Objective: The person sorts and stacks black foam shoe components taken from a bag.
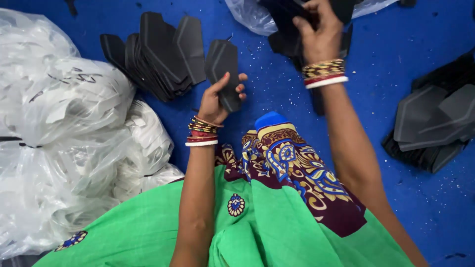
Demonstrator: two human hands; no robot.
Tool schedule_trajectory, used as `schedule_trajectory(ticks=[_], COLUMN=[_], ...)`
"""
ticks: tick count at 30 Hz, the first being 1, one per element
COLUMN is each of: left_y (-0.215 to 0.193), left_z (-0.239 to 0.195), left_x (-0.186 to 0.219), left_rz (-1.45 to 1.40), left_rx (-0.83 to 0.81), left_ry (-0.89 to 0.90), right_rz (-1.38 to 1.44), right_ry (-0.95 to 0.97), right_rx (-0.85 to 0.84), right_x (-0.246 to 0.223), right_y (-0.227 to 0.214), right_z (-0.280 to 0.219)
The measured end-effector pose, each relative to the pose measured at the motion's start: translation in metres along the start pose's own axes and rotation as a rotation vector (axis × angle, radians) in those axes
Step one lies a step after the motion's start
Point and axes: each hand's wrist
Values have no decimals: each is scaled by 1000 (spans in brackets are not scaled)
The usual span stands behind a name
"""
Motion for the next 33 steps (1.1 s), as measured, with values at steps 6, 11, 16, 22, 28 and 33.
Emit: schedule_trajectory(ticks=[6, 11, 16, 22, 28, 33], left_y=[97, 85, 37, 51, 82, 84], left_z=[-24, -22, -17, -11, -6, -5], left_x=[33, 19, 5, -3, 14, 12], left_rz=[74, 126, 312, 340, 349, 354], left_rx=[-65, -158, 9, 15, 127, 215], left_ry=[-131, -239, -259, -274, -214, -118], right_rz=[-68, -193, -20, 239, -300, -474], right_ry=[-184, -566, -154, -84, 15, -146], right_rx=[-766, -810, -340, -434, -154, -293], right_x=[-124, -127, -115, -124, 25, 72], right_y=[-57, 8, 45, 28, -17, -59], right_z=[33, 1, -34, -40, -69, -53])
Point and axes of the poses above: each hand's wrist, its own z-axis towards the middle knuckle, its own y-axis out of the palm, x = y × z, and after that the axes turned 10 degrees about -y, right-handed
